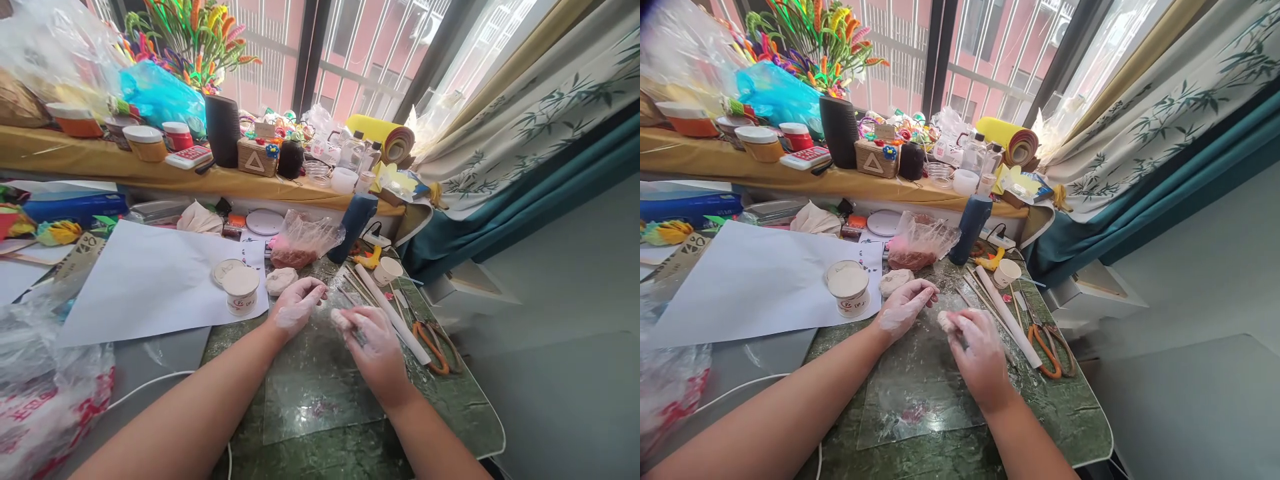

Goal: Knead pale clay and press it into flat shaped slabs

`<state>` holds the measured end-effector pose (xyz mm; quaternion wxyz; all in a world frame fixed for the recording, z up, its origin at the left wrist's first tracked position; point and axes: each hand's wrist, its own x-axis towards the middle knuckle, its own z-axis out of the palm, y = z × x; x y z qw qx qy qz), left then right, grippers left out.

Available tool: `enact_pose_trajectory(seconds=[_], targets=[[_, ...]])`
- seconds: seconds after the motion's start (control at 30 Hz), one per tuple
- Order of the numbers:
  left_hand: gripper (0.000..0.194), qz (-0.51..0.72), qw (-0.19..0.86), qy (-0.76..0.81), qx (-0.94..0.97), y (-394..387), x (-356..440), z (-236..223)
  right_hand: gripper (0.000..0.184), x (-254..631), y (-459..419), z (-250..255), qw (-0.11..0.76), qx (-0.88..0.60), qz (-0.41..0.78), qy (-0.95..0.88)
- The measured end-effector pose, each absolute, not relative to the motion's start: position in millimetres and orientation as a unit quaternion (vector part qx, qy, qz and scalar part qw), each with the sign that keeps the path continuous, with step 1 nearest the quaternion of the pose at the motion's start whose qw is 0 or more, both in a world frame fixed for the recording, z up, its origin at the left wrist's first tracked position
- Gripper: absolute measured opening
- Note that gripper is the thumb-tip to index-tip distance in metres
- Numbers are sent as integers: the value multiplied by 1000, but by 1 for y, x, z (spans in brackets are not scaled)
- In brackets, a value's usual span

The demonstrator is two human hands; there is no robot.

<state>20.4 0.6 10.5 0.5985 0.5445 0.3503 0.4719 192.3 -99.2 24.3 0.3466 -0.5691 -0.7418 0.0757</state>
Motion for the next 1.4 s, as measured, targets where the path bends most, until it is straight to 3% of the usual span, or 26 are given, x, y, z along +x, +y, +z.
enact_pose_trajectory(seconds=[0.1, 0.17, 0.23, 0.3, 0.4, 0.47, 0.53, 0.83, 1.0, 1.4], targets=[[31, 475, 598, 351, 541, 1, 22, 9, 19, 196, -105, 18, 251, -511, 92, -817], [30, 472, 599, 354, 541, 1, 22, 7, 23, 198, -110, 16, 233, -496, 134, -826], [29, 471, 603, 354, 539, 2, 23, 6, 34, 197, -112, 22, 276, -508, 185, -795], [31, 472, 610, 350, 532, 3, 23, 5, 32, 192, -110, 36, 366, -529, 272, -716], [34, 479, 618, 343, 521, 5, 23, 4, 51, 173, -96, 59, 505, -482, 493, -519], [37, 489, 619, 338, 513, 7, 22, 3, 53, 156, -84, 65, 526, -411, 616, -418], [38, 493, 622, 337, 506, 7, 22, 4, 53, 142, -73, 61, 515, -396, 664, -369], [44, 497, 633, 354, 477, 9, 21, 2, 44, 127, -61, 39, 464, -437, 677, -368], [44, 507, 622, 355, 480, 11, 22, -3, 45, 124, -57, 41, 480, -435, 679, -345], [45, 526, 628, 339, 463, 17, 27, -12, 48, 118, -71, 32, 423, -434, 674, -422]])
